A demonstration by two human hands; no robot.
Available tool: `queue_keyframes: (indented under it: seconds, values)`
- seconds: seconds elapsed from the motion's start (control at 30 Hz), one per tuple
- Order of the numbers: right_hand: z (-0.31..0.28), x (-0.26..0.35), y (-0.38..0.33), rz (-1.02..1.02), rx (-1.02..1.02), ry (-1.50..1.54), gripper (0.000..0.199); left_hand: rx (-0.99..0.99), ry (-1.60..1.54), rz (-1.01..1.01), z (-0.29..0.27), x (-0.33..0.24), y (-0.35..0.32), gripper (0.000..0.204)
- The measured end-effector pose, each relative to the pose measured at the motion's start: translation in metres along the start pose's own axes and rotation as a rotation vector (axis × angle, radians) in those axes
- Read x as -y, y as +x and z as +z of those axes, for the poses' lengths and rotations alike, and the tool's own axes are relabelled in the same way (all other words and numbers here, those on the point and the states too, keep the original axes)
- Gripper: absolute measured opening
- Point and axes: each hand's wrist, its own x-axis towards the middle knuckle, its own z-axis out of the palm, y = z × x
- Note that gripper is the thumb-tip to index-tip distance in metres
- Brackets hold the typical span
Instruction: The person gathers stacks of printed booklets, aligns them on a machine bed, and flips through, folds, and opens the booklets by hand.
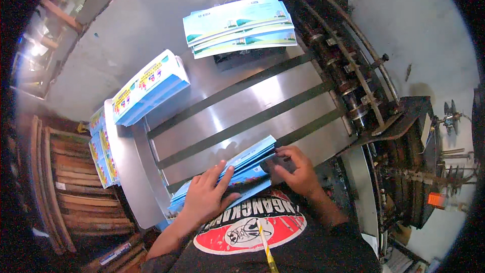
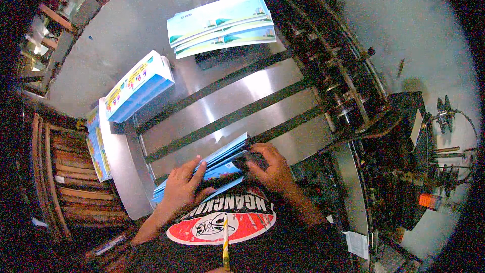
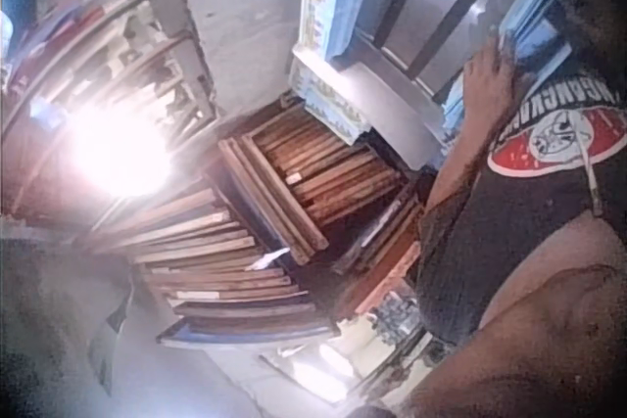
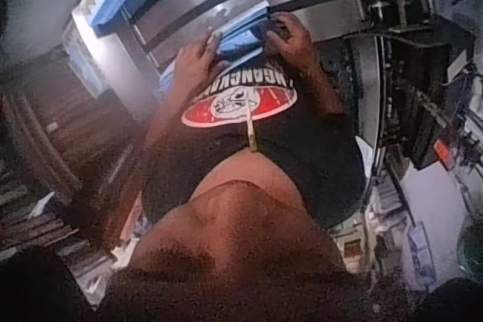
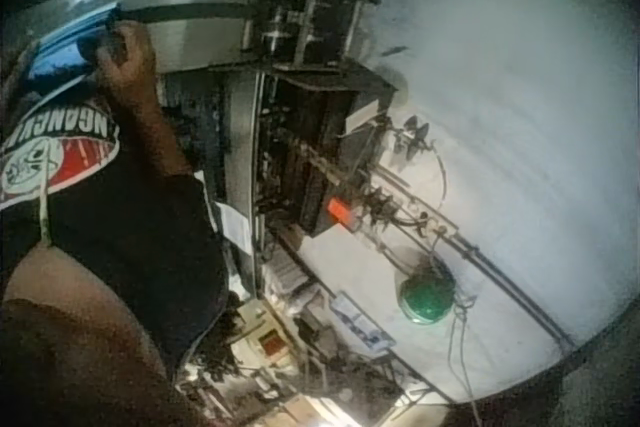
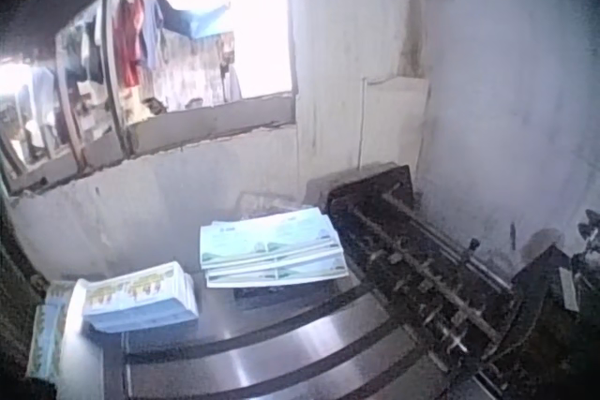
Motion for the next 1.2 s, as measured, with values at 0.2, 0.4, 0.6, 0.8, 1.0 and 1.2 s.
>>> queue_keyframes:
  seconds: [0.2,0.4,0.6,0.8,1.0,1.2]
  values:
    - [-0.009,0.014,0.002,0.269,0.080,0.289,0.048,-0.001,0.004,-0.016,0.000,-0.007,0.004,0.069]
    - [-0.016,0.002,-0.004,0.321,0.197,0.428,0.053,0.003,-0.003,-0.039,-0.002,-0.017,0.016,0.068]
    - [-0.035,-0.015,-0.009,0.376,0.096,0.719,0.064,0.019,0.024,-0.033,0.012,-0.030,0.031,0.071]
    - [-0.059,-0.047,-0.012,0.302,0.280,0.608,0.077,0.032,0.036,0.023,0.032,-0.042,0.050,0.080]
    - [-0.076,-0.070,-0.015,0.192,0.318,0.528,0.077,0.028,0.049,0.052,0.042,-0.053,0.064,0.082]
    - [-0.073,-0.080,-0.007,-0.220,0.049,0.039,0.050,0.041,0.060,0.045,0.038,-0.050,0.054,0.079]
